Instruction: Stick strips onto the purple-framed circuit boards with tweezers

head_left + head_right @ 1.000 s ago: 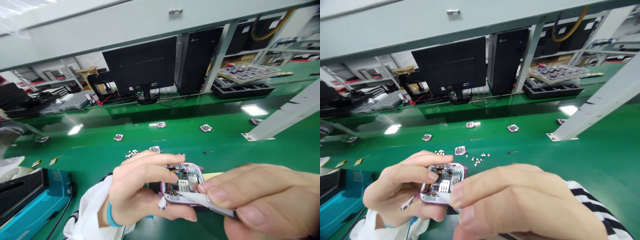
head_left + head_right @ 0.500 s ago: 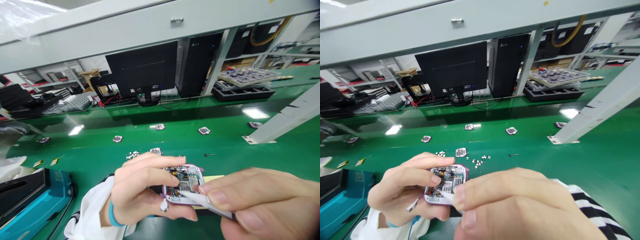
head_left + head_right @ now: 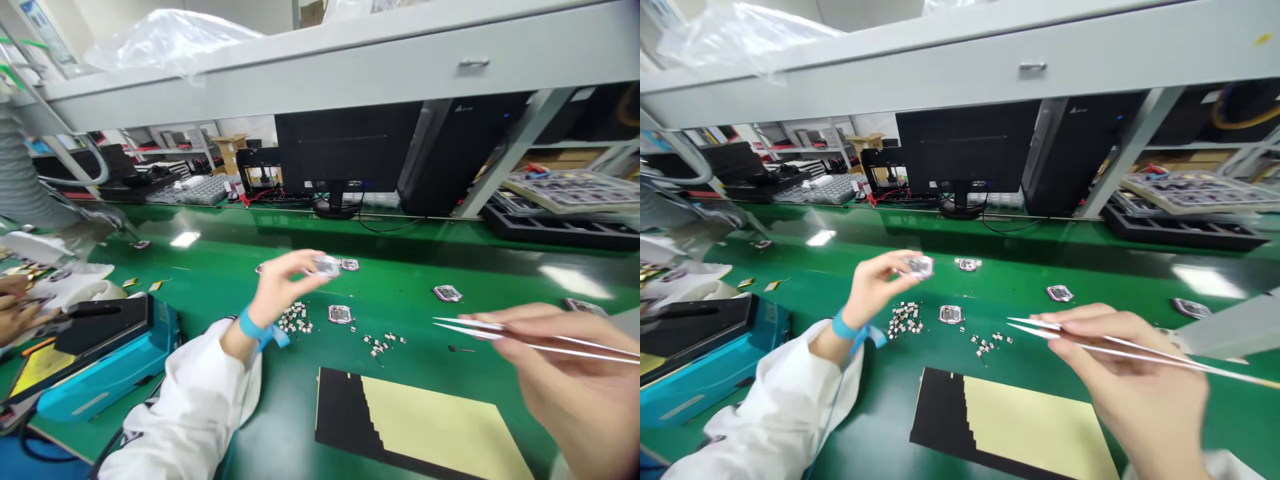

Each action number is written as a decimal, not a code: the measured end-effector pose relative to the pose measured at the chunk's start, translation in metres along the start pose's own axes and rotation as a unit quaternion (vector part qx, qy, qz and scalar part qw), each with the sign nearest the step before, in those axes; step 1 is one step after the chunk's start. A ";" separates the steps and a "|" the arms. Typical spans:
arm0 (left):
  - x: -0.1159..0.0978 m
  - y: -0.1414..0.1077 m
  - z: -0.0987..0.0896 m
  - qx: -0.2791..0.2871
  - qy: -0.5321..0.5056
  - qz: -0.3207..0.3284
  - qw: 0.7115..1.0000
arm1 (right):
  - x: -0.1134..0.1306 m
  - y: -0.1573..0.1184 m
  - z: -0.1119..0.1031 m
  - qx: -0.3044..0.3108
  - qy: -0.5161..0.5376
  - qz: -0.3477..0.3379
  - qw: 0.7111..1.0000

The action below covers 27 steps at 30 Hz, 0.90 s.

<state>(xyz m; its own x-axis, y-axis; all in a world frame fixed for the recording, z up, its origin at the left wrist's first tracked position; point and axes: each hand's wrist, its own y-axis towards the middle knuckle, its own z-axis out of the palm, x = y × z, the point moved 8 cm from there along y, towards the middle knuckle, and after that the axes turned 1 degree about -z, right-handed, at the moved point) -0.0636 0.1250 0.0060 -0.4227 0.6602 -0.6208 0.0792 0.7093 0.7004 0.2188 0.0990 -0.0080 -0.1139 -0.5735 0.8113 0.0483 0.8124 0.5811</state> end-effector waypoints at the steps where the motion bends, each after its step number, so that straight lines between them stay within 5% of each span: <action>1: 0.032 0.000 -0.019 -0.027 0.013 -0.023 0.999 | -0.016 -0.001 0.002 0.018 -0.016 0.029 0.999; 6: 0.165 -0.012 -0.103 -0.098 0.068 -0.073 0.990 | -0.092 -0.031 0.019 0.111 -0.014 0.153 0.982; 10: 0.215 -0.026 -0.126 -0.062 0.086 -0.093 0.990 | -0.112 -0.052 0.036 0.166 -0.010 0.195 0.967; 14: 0.228 -0.035 -0.121 -0.021 0.093 -0.129 0.987 | -0.116 -0.057 0.038 0.173 -0.019 0.215 0.961; 21: 0.228 -0.055 -0.081 0.158 0.088 -0.258 0.949 | -0.120 -0.058 0.033 0.164 -0.031 0.232 0.958; 27: 0.224 -0.042 -0.078 0.140 0.117 -0.293 0.939 | -0.113 -0.050 0.035 0.143 -0.020 0.193 0.970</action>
<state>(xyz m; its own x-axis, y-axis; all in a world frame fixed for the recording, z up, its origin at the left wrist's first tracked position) -0.2321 0.2234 -0.1351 -0.6523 0.0874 -0.7529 -0.0088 0.9924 0.1228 0.1947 0.1270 -0.1309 -0.1817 -0.2210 0.9582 -0.1824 0.9651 0.1880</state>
